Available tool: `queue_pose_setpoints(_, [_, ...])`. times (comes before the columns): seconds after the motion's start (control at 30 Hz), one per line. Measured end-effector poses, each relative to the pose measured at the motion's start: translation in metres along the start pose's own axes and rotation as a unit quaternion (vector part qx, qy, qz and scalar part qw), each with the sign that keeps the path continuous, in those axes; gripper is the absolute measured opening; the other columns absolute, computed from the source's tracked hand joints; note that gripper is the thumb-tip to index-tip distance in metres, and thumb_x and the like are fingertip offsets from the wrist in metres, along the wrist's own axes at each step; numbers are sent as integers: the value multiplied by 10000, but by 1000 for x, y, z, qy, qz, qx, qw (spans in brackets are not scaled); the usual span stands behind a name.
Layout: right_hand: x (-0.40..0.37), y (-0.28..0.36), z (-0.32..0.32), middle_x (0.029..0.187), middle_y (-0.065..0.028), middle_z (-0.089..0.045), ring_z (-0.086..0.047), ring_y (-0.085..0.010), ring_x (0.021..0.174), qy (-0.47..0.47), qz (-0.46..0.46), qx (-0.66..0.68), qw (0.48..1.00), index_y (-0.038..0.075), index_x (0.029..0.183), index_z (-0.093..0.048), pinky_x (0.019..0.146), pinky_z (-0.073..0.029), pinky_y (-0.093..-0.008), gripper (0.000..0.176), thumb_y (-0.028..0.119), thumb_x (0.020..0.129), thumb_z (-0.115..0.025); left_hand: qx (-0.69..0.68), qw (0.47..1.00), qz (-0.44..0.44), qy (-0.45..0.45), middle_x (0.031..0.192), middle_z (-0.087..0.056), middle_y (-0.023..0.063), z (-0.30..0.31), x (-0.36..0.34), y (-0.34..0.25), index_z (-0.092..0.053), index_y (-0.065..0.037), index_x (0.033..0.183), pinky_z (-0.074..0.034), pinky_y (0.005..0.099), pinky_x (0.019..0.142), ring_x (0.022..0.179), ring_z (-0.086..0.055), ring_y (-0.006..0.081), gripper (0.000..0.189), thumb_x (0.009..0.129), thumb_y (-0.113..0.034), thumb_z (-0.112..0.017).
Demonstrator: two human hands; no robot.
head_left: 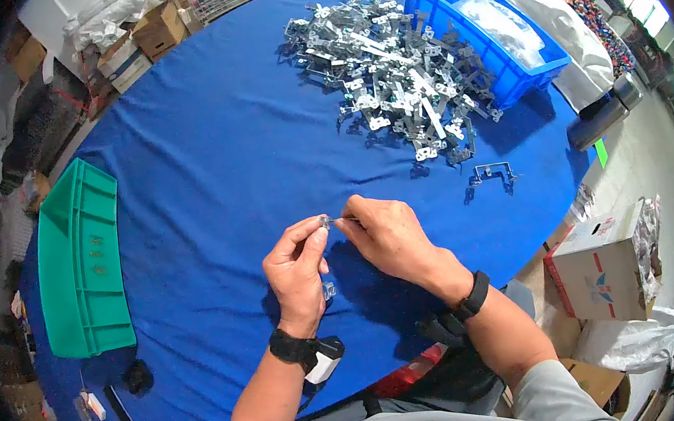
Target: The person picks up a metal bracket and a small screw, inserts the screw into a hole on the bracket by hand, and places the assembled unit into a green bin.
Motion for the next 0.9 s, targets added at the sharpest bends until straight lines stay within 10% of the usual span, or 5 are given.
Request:
queue_pose_setpoints(0.43, [1, 6, 11, 764, -152, -580, -606, -364, 685, -65, 59, 67, 994, 42, 878, -551, 573, -478, -454, 103, 101, 887, -636, -20, 999, 15, -23, 769, -671, 32, -1, 1, -2, -713, 14, 1041, -381, 185, 447, 516, -507, 48, 153, 897, -31, -689])
queue_pose_setpoints(0.9, [-1, 9, 10, 768, -129, -562, -605, -351, 688, -48, 58, 27, 997, 63, 871, -569, 572, -477, -452, 93, 121, 892, -639, -29, 999, 20, -4, 902, -700, 62, 1, 2, 0, -727, 20, 1035, -443, 189, 498, 591, -546, 59, 157, 882, 2, -697])
Point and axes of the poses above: each hand's wrist, its own x-axis towards the middle knuckle, its own z-axis out of the back of the hand, y = z × x, the point moved 2 cm from there along x, towards the middle knuckle
